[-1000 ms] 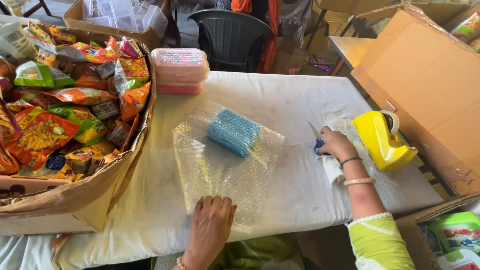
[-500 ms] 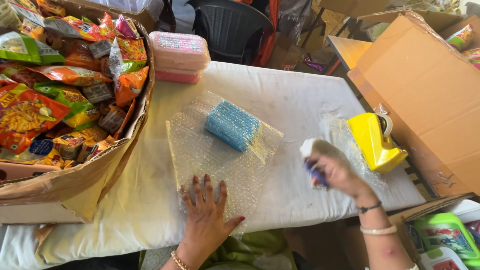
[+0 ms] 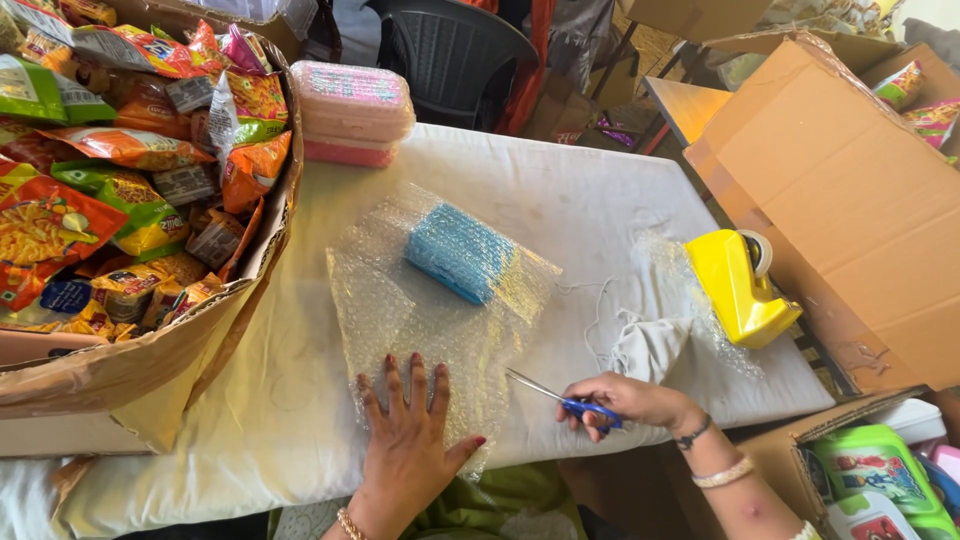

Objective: The recorder is wrapping a blue plastic container in bubble wrap and securing it with adhesive tape.

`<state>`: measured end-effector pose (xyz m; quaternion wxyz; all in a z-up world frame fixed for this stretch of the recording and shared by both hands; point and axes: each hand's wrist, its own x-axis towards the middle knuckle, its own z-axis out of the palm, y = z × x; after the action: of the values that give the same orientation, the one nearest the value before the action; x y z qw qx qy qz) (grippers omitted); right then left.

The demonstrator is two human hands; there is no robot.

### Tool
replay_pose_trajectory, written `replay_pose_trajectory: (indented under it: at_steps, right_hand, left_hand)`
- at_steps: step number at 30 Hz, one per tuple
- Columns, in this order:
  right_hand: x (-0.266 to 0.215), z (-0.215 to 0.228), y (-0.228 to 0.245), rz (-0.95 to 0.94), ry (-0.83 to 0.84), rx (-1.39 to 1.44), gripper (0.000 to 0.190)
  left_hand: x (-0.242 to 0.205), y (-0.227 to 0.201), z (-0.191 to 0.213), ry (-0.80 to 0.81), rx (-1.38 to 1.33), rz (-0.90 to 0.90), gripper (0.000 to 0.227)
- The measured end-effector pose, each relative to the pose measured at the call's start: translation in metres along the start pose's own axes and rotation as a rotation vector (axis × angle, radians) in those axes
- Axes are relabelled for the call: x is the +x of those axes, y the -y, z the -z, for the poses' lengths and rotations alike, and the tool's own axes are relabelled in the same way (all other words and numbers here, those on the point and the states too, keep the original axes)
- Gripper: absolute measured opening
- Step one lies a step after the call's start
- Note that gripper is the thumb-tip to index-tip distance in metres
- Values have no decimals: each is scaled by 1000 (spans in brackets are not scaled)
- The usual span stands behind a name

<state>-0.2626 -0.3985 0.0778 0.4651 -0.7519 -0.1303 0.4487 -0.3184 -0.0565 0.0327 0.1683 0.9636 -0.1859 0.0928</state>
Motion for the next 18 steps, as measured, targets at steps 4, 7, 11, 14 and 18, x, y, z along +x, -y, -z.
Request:
replay_pose_trajectory:
  at_steps: [4,7,11,14,18]
  right_hand:
    - [15,6,5,6,22,36,47]
    - [10,16,2,17,37,30,51]
    - [-7,24,-11,14,137,2,64]
    - [-6,14,-9,10,107,30,70]
    - [9,4,0,64,31,6,69]
  left_hand:
    - [-2,1,-2,-29,-6,-6,100]
    - [-1,2,-6,-42,-12,-9,100]
    - [0,4,-8,-8,-28,-23,100]
    - [1,3,-12,-36,-31,-53,98]
    - [0,5,-22,-122,-30,-80,98]
